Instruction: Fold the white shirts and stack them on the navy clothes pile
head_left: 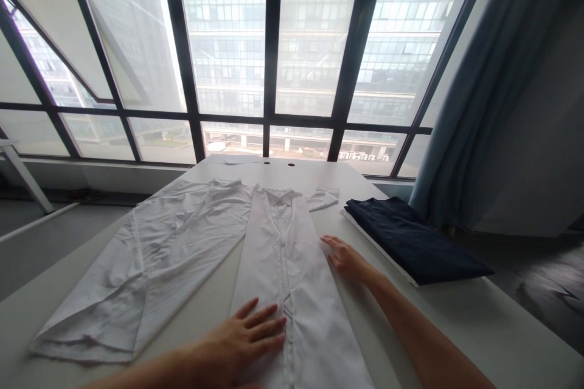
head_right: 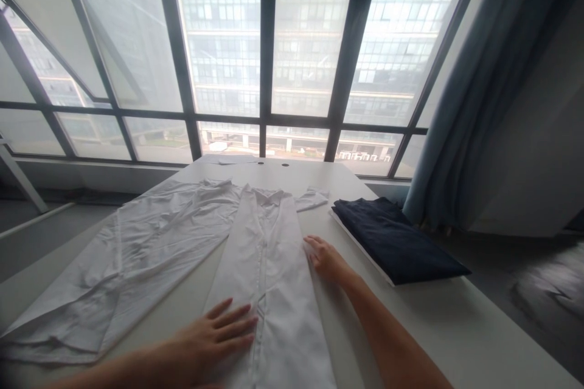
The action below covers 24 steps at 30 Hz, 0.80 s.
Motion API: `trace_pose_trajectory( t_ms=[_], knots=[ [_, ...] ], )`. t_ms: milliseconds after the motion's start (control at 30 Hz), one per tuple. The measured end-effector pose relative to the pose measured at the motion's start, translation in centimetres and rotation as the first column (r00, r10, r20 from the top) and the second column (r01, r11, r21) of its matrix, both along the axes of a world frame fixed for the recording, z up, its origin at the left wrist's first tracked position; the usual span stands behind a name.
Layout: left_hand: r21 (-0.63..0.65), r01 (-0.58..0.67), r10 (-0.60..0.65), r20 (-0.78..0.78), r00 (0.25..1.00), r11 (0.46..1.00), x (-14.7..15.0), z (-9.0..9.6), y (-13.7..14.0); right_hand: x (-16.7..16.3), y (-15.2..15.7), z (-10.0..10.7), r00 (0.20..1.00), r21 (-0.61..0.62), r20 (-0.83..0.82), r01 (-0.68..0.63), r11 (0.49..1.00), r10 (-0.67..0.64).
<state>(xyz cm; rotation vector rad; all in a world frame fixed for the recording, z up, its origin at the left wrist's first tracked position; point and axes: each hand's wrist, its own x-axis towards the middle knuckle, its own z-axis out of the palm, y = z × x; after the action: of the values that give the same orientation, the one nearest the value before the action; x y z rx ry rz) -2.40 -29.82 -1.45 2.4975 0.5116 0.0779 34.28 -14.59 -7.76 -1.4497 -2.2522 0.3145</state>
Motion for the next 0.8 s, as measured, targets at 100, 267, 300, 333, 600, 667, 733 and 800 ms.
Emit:
trace_pose_trajectory(
  t_ms=[100,267,300,333,600,667,733,800],
  knots=[
    [-0.057,0.034,-0.03,0.066,0.997,0.998,-1.3,0.2,0.4,-0.2,-0.2,0.3,0.994,-0.042,-0.064,-0.093,0.995,0.09],
    [0.147,-0.27,0.268,0.029,0.963,0.952,-4.7,-1.2,5.5,0.0,-1.3,1.9,0.981,-0.162,-0.111,-0.176,0.971,0.159],
    [0.178,-0.295,0.297,0.011,0.955,0.939,-5.1,-1.4,6.6,-0.1,-1.6,2.4,0.981,-0.178,-0.1,-0.184,0.967,0.168],
    [0.193,-0.305,0.311,0.001,0.951,0.933,-5.3,-1.5,7.4,-0.2,-1.9,2.8,0.98,-0.19,-0.082,-0.192,0.963,0.179],
    [0.129,-0.107,0.114,-0.048,0.992,0.986,-3.5,-1.2,8.3,-3.2,-4.5,6.0,0.957,-0.277,0.033,-0.269,0.922,0.289],
    [0.108,-0.162,0.157,0.06,0.986,0.981,-3.2,-1.4,7.7,-3.6,-5.1,6.7,0.942,-0.308,-0.059,-0.333,0.891,0.332],
    [-0.004,-0.234,0.229,0.202,0.952,0.972,-2.9,-1.4,7.2,-3.7,-5.5,7.4,0.901,-0.35,-0.211,-0.431,0.831,0.379],
    [-0.261,-0.312,0.383,0.289,0.878,0.913,-2.7,-1.0,7.0,-3.6,-5.6,7.9,0.85,-0.4,-0.387,-0.503,0.766,0.357]
  ],
)
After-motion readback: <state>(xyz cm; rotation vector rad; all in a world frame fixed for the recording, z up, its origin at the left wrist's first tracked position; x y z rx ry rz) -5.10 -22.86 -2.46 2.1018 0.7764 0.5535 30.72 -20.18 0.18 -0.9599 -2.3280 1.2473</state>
